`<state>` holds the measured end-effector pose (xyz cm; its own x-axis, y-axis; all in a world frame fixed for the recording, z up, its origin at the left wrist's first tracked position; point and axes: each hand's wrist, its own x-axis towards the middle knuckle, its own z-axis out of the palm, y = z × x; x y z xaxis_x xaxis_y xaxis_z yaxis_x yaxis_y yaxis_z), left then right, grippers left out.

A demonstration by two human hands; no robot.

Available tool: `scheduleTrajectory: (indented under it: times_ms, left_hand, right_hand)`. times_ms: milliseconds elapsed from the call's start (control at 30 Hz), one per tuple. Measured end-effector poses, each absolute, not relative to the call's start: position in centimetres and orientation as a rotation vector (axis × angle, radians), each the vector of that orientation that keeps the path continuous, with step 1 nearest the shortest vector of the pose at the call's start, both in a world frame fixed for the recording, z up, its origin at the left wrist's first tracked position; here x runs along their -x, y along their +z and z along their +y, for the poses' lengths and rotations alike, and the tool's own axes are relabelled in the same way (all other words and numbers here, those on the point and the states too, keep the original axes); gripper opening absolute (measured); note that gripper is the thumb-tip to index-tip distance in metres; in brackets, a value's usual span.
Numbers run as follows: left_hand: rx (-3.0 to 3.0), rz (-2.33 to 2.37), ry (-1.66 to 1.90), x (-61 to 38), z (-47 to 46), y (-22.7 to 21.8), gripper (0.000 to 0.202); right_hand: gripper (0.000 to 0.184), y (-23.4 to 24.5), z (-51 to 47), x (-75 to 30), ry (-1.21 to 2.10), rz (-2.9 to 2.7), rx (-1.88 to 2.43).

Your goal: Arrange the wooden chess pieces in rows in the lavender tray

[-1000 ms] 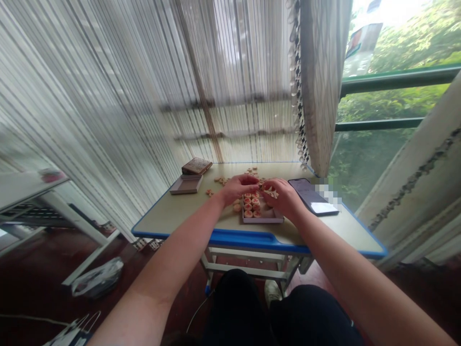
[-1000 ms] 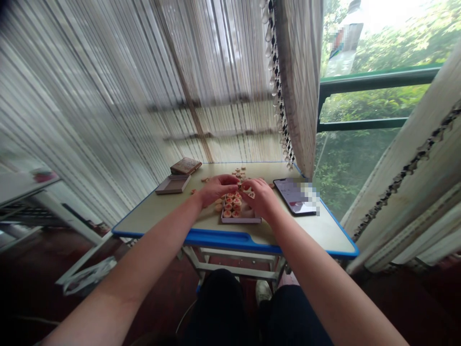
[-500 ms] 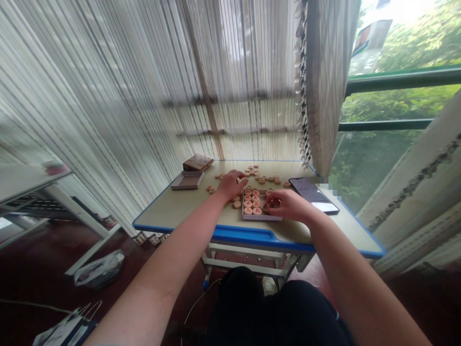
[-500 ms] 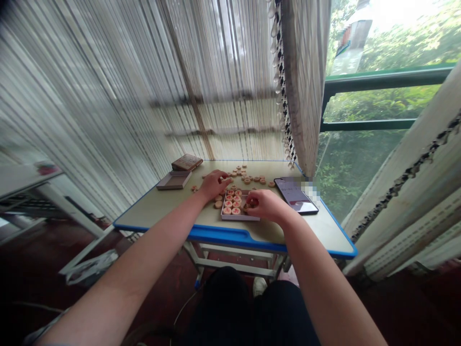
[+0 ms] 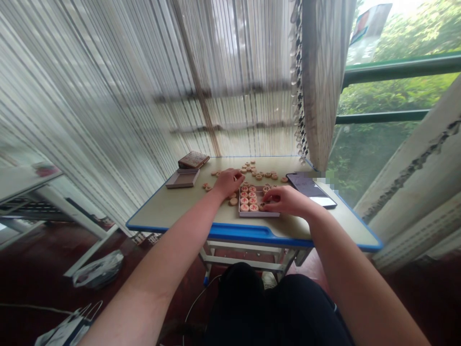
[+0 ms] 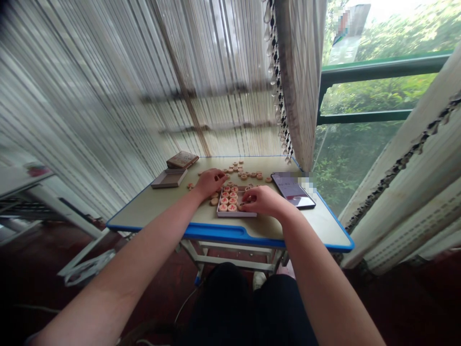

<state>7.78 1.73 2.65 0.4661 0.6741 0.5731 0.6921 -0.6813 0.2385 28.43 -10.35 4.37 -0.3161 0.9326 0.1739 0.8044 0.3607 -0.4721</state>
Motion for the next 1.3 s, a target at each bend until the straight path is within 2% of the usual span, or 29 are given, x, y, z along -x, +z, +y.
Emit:
scheduleTrajectory:
  times_ms: [467, 1067, 1300]
  left_hand:
    - [2.651, -1.302, -0.897, -7.6, 1.8, 2.7, 0.027]
    - [2.660, -1.299, -0.898, -7.5, 2.0, 2.6, 0.025]
    - [2.640, -1.318, -0.894, -7.5, 1.9, 2.7, 0.026]
  right_hand:
    - [0.016, 4.3, -10.4, -29.4, 0.414, -2.172, 1.583]
    - [0.019, 4.2, -10.4, -29.6, 0.396, -2.167, 1.566]
    - [0.024, 3.4, -9.0, -30.2, -0.043, -1.865, 1.562]
